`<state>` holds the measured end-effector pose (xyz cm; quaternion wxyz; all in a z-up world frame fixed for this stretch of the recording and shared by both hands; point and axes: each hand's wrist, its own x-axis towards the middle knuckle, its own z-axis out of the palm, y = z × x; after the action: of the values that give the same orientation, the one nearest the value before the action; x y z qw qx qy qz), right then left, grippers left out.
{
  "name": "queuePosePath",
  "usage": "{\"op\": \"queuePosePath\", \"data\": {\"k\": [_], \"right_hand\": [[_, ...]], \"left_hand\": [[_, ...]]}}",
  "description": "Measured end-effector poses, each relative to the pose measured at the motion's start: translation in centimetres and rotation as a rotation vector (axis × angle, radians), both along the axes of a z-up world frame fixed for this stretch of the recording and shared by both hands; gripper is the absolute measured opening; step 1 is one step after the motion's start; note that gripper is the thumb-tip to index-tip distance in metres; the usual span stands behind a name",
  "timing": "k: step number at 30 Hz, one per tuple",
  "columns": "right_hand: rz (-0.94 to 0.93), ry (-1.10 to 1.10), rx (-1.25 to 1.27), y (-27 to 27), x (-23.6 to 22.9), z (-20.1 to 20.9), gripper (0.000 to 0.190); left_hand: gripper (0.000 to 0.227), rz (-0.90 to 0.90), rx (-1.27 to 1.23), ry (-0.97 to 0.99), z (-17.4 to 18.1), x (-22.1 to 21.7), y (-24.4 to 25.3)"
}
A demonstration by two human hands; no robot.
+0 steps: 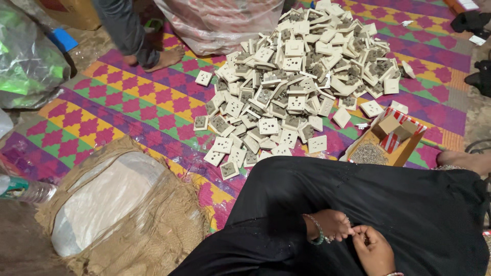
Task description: The person sits on a colorful mat and assembles small white electrical components, likely socket outlets, by hand. They pick up small metal pieces from a box and attach them to the components, working on their lap.
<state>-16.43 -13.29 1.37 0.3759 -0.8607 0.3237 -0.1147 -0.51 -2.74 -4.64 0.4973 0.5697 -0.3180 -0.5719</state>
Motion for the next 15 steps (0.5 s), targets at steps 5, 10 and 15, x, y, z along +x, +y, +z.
{"op": "queuePosePath", "data": {"k": [5, 10, 15], "right_hand": [[0.016, -0.016, 0.001, 0.3, 0.0, 0.8, 0.017], [0.004, 0.005, 0.051, 1.0, 0.0, 2.2, 0.012], [0.004, -0.084, 0.047, 1.4, -0.1, 2.7, 0.013]], "left_hand": [[0.035, 0.058, 0.114, 0.0, 1.6, -0.3, 0.3], [0.04, 0.036, 0.106, 0.027, 2.5, -0.1, 0.8], [0.027, 0.036, 0.035, 0.063, 1.7, -0.2, 0.8]]}}
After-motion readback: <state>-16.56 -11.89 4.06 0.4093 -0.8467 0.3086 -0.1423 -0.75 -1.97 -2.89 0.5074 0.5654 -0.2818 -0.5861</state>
